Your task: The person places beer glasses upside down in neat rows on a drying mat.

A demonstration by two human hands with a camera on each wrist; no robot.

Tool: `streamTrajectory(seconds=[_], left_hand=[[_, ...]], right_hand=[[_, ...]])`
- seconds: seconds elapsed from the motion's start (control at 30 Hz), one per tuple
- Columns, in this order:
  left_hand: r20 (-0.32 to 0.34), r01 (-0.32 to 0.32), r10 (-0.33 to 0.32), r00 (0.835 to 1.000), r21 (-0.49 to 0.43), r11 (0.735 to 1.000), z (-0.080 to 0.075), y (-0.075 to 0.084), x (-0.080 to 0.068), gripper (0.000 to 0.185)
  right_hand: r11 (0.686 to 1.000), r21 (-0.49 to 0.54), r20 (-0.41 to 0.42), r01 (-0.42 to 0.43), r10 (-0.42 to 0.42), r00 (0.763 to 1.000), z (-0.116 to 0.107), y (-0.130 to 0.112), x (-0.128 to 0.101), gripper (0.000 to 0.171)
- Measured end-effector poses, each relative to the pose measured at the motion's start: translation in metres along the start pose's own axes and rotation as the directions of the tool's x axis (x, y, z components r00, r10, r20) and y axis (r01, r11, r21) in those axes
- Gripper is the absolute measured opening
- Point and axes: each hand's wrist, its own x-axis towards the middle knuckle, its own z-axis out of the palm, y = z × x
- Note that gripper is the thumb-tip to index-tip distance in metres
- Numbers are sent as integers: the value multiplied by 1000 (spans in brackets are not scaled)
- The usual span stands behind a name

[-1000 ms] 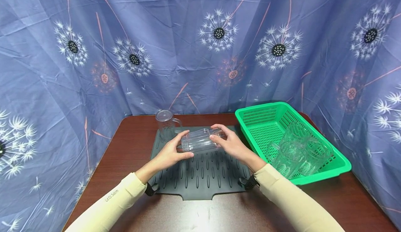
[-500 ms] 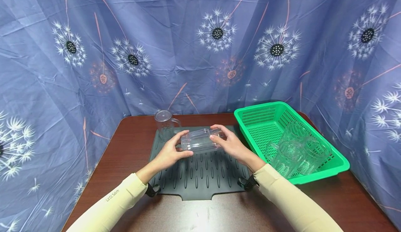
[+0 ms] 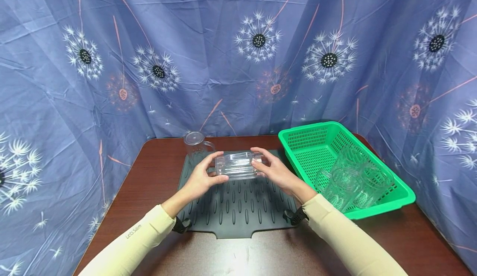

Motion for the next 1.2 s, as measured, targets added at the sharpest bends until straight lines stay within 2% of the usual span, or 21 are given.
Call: streamTrajectory(seconds=[0.33,0.53,0.7,0.97,1.2], left_hand=[[-43,-31,34,998,72,997,-2,6,1,75],[-45,-44,46,998,55,998,-3,8,3,74],[-80,-33,39,996,68,997,-5,11,3,73],[-137,-37,61,989,171,985,-8,11,4,73],[-151,-66,102,983,229,971,-10,10,8,74]], right_hand=[[999,52,34,-10,8,999,-3,0,0,64],[994,108,49,-33,27,998,-5,2,0,66],[988,144,31,-50,46,998,-9,3,-1,67],[993,115,19,-18,16,1000,-13,1,-5,65],[995,101,11,5,-6,1000,-17,0,-8,58]])
